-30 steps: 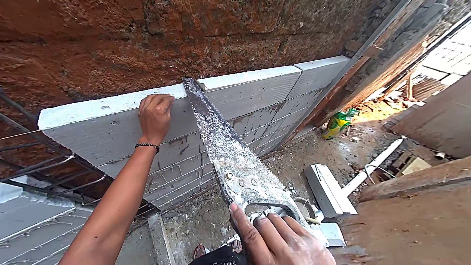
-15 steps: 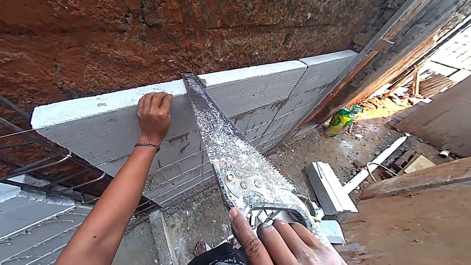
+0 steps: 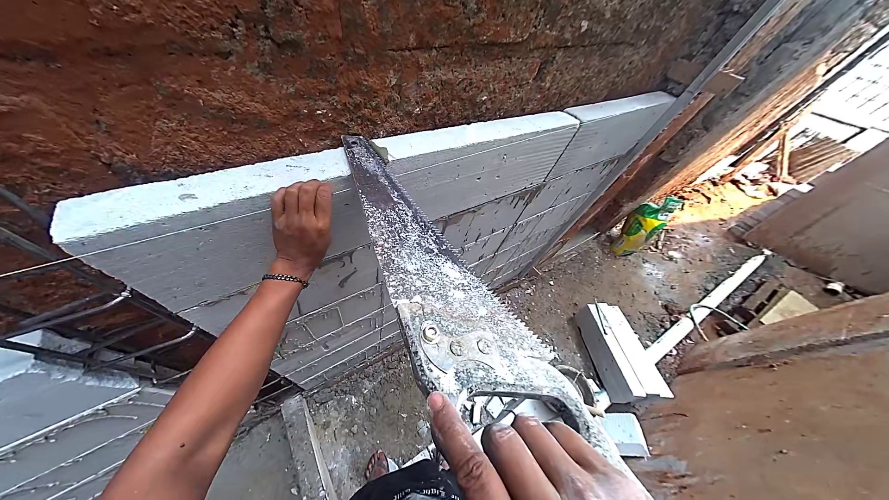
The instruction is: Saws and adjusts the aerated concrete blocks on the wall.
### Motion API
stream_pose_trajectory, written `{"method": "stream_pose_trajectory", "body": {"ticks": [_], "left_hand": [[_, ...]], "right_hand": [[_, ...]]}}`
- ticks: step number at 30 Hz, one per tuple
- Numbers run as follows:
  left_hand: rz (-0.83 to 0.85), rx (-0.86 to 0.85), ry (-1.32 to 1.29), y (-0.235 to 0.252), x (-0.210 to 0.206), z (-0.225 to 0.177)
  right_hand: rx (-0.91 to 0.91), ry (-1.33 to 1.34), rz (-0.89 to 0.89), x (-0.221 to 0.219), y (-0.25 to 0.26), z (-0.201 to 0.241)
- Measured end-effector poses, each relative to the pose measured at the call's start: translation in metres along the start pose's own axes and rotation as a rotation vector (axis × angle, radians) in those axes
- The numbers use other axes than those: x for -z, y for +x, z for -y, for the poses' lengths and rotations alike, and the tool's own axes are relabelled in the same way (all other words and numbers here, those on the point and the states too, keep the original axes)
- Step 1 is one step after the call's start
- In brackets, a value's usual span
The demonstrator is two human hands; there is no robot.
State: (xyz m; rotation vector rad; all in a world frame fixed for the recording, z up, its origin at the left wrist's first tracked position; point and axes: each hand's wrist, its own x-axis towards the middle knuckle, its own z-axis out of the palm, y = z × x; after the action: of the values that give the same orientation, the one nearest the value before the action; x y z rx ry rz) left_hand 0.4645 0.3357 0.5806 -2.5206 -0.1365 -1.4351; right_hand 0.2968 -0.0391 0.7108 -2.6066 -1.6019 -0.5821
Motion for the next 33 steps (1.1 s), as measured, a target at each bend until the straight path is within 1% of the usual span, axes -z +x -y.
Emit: {"method": "stream_pose_trajectory", "body": {"ticks": [2,3,5,8,12,17,20,23,25,27,30,33], "left_hand": [[0.149,0.005,-0.039,-0.011,0.005,-0.006],[0.188,0.021,-0.067,-0.014,0.004,-0.008],[0.168,0.048,-0.129,-0.019,0.001,-0.005],[0.11,0.132,-0.186,-0.025,-0.003,0.001],[0.091,0.172,-0.148,-0.02,0.0,0.0],[0.163,0.159,-0.128,-0.016,0.008,-0.004],[0.16,0.163,-0.138,-0.014,0.007,-0.001],[0.129,0.182,-0.139,-0.012,0.0,0.002],[0.144,0.171,-0.146,-0.013,0.003,0.0],[0.166,0.154,-0.154,-0.012,0.008,0.001],[0.116,0.187,-0.159,-0.01,-0.002,0.003],[0.146,0.174,-0.152,-0.013,0.003,0.001]], "right_hand": [[-0.007,-0.006,0.008,0.003,-0.004,-0.002],[-0.011,-0.003,0.012,0.004,-0.007,-0.003],[-0.005,0.006,0.021,0.002,-0.011,-0.004],[0.007,-0.005,0.001,-0.01,-0.011,-0.01],[-0.007,-0.007,0.012,-0.005,-0.025,-0.012],[-0.007,-0.038,0.023,-0.01,-0.02,-0.008],[-0.011,-0.027,0.031,-0.008,-0.027,-0.01],[0.005,-0.027,0.021,-0.012,-0.018,-0.011],[-0.004,-0.022,-0.001,-0.013,-0.02,-0.012],[-0.018,0.013,0.007,-0.005,-0.027,-0.011],[-0.007,0.029,0.023,-0.002,-0.023,-0.012],[-0.011,-0.006,0.012,-0.007,-0.025,-0.012]]}}
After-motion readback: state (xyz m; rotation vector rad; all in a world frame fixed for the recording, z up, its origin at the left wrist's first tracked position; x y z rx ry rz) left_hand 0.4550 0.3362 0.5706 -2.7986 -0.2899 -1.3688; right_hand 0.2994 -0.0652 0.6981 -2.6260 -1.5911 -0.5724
